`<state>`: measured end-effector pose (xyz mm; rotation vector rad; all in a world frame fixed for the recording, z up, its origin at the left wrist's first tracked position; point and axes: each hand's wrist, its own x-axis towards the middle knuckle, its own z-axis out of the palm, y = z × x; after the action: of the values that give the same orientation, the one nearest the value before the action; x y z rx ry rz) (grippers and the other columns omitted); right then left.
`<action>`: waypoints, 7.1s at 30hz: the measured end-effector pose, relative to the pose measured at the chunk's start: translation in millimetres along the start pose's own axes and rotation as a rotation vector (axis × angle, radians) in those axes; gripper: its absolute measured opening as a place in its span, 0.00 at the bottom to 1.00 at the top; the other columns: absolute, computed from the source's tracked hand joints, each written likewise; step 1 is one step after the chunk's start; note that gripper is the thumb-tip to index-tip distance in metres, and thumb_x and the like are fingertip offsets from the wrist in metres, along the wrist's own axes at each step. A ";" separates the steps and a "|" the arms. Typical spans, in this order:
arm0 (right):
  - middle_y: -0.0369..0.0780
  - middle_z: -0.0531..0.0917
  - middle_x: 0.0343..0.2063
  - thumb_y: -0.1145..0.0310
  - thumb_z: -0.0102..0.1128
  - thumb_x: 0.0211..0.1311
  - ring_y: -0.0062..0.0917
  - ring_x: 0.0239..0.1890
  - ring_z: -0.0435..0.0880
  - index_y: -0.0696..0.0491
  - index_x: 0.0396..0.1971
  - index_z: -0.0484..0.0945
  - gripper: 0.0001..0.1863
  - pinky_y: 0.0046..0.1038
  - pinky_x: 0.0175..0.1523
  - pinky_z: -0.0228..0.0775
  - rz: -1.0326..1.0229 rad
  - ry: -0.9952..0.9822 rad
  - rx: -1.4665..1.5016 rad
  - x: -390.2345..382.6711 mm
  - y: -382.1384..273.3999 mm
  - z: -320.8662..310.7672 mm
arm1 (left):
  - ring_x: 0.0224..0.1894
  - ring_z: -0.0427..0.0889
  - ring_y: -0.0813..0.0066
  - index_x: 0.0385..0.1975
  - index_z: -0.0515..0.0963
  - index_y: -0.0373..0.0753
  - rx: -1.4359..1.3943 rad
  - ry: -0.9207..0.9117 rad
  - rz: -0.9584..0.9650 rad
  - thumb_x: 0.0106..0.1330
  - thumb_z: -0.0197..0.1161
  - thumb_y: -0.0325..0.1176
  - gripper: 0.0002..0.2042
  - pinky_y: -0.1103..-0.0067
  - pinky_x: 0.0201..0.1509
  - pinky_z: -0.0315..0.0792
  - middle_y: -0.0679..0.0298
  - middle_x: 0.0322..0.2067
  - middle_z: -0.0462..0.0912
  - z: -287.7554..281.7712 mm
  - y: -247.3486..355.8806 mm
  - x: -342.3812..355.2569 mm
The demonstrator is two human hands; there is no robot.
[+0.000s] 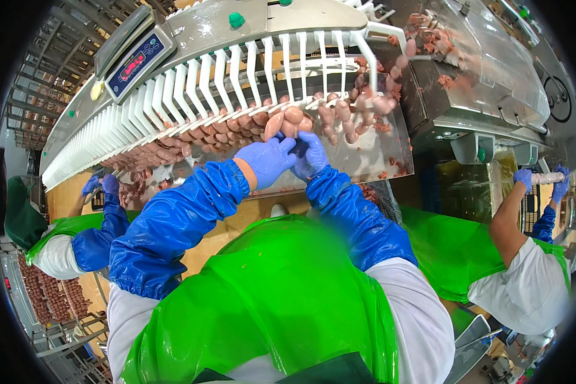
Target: The person operates a meat processing machine and then manually links and separates sausages on a conveyor line. They handle the meat mixture and the formed sausages with gloved hands, placing finished units into a collection bin.
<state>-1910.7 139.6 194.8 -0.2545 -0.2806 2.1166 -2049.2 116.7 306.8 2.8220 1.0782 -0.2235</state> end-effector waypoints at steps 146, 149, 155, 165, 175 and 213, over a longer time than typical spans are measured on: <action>0.46 0.82 0.29 0.56 0.64 0.50 0.44 0.34 0.82 0.50 0.31 0.77 0.14 0.41 0.40 0.73 0.404 -0.057 -2.158 -64.3 -2.4 -117.6 | 0.36 0.81 0.70 0.34 0.76 0.35 -2.135 -0.105 -0.397 0.65 0.61 0.33 0.08 0.74 0.47 0.74 0.62 0.31 0.80 179.7 -21.8 62.4; 0.45 0.82 0.28 0.56 0.63 0.51 0.44 0.34 0.81 0.49 0.29 0.77 0.13 0.42 0.41 0.73 0.213 -0.107 -2.294 -70.5 -41.0 -127.3 | 0.31 0.79 0.69 0.22 0.73 0.38 -2.289 0.019 -0.348 0.67 0.58 0.33 0.11 0.71 0.45 0.74 0.62 0.24 0.77 196.4 -28.8 67.3; 0.46 0.83 0.31 0.58 0.60 0.50 0.44 0.38 0.82 0.47 0.35 0.77 0.13 0.43 0.46 0.71 0.325 0.306 -2.498 -109.8 -125.9 -161.8 | 0.30 0.79 0.68 0.20 0.71 0.39 -2.334 0.249 -0.305 0.65 0.58 0.33 0.11 0.69 0.45 0.75 0.61 0.22 0.76 196.0 -53.4 58.0; 0.41 0.82 0.32 0.64 0.66 0.51 0.28 0.33 0.82 0.50 0.43 0.76 0.19 0.30 0.40 0.75 0.472 0.745 -1.881 -171.5 -212.5 -174.0 | 0.34 0.81 0.70 0.38 0.77 0.34 -2.139 0.388 -0.431 0.63 0.59 0.33 0.09 0.77 0.43 0.75 0.61 0.31 0.81 200.7 -81.6 64.9; 0.38 0.78 0.30 0.75 0.58 0.60 0.19 0.31 0.79 0.57 0.47 0.70 0.15 0.23 0.41 0.72 0.297 0.258 -1.130 -123.7 -154.8 -39.4 | 0.48 0.77 0.68 0.51 0.73 0.34 -1.535 0.716 -0.580 0.61 0.64 0.34 0.19 0.74 0.51 0.72 0.59 0.46 0.77 211.3 -50.3 63.3; 0.41 0.80 0.45 0.59 0.46 0.72 0.27 0.44 0.79 0.56 0.55 0.73 0.20 0.32 0.47 0.75 0.689 -0.106 -1.222 14.7 -94.7 -61.9 | 0.42 0.81 0.48 0.36 0.79 0.36 -0.822 -0.197 -0.267 0.58 0.57 0.62 0.29 0.62 0.46 0.73 0.46 0.37 0.82 29.0 -50.4 43.8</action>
<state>-1824.7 207.5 163.1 -1.0541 -1.7463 2.3257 -2053.5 178.1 267.9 1.8952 1.1527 -0.0525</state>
